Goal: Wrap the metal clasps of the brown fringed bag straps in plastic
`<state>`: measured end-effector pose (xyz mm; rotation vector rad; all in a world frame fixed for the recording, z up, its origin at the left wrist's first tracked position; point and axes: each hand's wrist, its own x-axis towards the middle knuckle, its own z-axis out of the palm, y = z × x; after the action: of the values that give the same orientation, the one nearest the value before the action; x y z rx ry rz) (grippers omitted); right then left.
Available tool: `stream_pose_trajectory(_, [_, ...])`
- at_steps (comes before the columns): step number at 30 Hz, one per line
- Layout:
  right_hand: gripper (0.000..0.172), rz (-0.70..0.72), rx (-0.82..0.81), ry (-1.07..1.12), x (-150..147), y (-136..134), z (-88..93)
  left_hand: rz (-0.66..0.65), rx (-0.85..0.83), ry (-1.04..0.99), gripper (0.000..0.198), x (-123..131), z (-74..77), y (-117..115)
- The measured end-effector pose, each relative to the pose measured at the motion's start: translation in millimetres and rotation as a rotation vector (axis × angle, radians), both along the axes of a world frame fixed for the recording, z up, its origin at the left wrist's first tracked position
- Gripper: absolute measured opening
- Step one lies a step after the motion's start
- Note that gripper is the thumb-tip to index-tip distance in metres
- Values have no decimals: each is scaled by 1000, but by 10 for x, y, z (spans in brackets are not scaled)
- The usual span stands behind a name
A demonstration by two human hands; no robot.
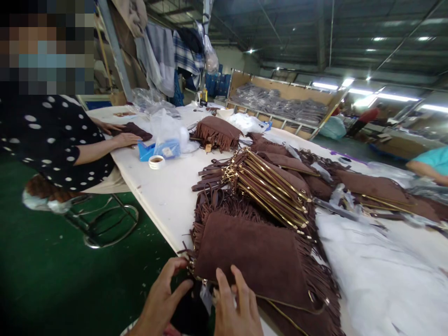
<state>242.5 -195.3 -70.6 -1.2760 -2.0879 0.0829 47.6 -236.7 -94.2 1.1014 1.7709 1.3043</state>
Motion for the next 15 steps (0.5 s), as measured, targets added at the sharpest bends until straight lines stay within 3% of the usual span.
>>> stream_pose_trajectory(2, [37, 17, 71, -104, -11, 150, 8, -56, -42, -18, 17, 30, -60, 65])
stream_pose_trajectory(8, [31, -47, 100, -76, -32, 392, -12, -120, -37, -79, 24, -54, -150, 158])
stream_pose_trajectory(12, [31, -116, 88, -41, -108, 326, 25, -99, -105, -307, 46, 67, -139, 129])
stream_pose_trajectory(15, [31, -180, 57, 43, -209, 318, 15, -15, -178, -146, 43, 185, -80, 114])
